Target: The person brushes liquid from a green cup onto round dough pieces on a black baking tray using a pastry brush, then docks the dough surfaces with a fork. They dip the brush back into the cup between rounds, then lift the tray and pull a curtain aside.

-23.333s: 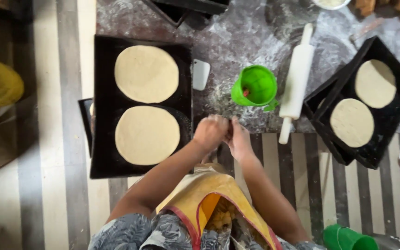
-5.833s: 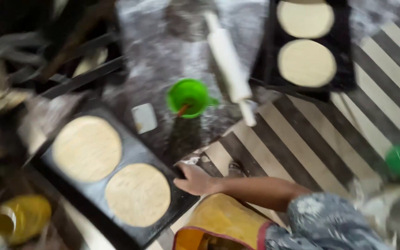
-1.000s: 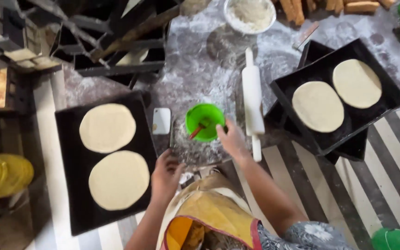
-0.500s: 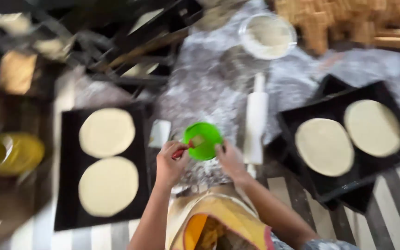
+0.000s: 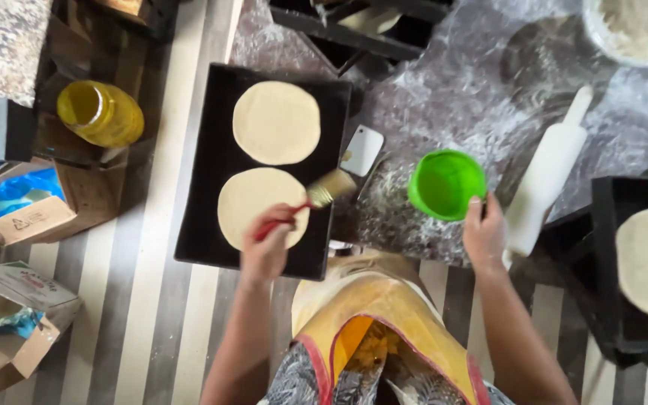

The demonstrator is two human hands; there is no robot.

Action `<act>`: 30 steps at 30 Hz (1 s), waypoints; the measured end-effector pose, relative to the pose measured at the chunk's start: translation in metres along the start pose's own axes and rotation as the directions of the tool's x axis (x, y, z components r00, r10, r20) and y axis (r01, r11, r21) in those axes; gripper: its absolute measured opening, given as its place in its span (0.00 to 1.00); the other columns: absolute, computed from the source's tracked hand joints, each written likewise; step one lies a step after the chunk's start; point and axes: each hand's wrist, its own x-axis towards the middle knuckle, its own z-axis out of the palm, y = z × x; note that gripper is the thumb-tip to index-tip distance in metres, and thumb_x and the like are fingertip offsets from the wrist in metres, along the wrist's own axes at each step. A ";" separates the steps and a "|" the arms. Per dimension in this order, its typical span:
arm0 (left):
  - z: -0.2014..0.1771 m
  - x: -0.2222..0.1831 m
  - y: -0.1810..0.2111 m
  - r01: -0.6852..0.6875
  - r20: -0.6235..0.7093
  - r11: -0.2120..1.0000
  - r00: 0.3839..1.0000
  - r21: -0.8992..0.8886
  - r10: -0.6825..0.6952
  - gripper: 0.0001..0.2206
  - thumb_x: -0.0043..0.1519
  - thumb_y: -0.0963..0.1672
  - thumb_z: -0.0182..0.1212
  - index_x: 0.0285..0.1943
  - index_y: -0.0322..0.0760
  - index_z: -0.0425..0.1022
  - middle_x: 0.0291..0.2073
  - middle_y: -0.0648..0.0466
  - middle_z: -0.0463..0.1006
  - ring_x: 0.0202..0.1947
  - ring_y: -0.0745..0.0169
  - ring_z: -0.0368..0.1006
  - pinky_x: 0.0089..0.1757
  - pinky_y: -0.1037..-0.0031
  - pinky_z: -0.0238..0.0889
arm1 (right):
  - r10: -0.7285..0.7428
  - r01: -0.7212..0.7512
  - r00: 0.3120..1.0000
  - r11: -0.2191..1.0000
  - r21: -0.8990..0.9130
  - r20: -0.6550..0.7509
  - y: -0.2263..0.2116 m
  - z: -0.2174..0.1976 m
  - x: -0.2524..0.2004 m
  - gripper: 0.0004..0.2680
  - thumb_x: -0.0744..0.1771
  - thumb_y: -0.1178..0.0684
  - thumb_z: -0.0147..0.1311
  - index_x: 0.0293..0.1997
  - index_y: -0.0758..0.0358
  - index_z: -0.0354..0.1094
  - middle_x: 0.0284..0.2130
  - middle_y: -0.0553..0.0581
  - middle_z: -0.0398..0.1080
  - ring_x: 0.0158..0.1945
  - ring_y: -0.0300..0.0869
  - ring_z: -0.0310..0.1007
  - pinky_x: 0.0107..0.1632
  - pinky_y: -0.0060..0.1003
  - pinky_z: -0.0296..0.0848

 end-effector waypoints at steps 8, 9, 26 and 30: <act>-0.058 0.001 0.097 -0.061 -0.263 0.863 0.940 0.501 0.219 0.07 0.63 0.34 0.61 0.48 0.26 0.80 0.52 0.45 0.79 0.52 0.57 0.76 0.54 0.70 0.71 | 0.308 -0.179 0.915 0.889 0.422 -0.261 0.045 0.017 -0.044 0.15 0.77 0.50 0.42 0.71 0.67 0.60 0.55 0.59 0.69 0.50 0.43 0.66 0.53 0.36 0.68; -0.057 0.002 0.099 -0.059 -0.261 0.867 0.941 0.496 0.214 0.07 0.63 0.34 0.61 0.48 0.26 0.80 0.52 0.45 0.79 0.52 0.57 0.76 0.54 0.70 0.71 | 0.307 -0.179 0.914 0.892 0.416 -0.267 0.042 0.017 -0.053 0.15 0.77 0.50 0.42 0.71 0.67 0.60 0.55 0.59 0.69 0.50 0.43 0.66 0.53 0.36 0.68; -0.105 0.026 0.050 -0.217 0.084 0.211 0.859 0.953 0.505 0.10 0.64 0.34 0.60 0.47 0.37 0.82 0.58 0.50 0.79 0.57 0.55 0.78 0.50 0.72 0.76 | 0.419 -0.441 0.895 0.883 0.163 0.153 -0.020 0.031 -0.120 0.19 0.67 0.50 0.55 0.63 0.68 0.63 0.59 0.63 0.69 0.54 0.48 0.74 0.55 0.39 0.72; -0.067 0.003 0.029 -0.104 0.015 0.262 0.946 0.959 0.323 0.11 0.62 0.34 0.57 0.47 0.37 0.80 0.59 0.53 0.78 0.49 0.56 0.79 0.43 0.70 0.75 | 0.270 -0.259 0.936 0.963 -0.078 0.225 -0.009 0.034 -0.126 0.18 0.66 0.49 0.57 0.61 0.68 0.67 0.61 0.68 0.68 0.62 0.55 0.68 0.61 0.45 0.67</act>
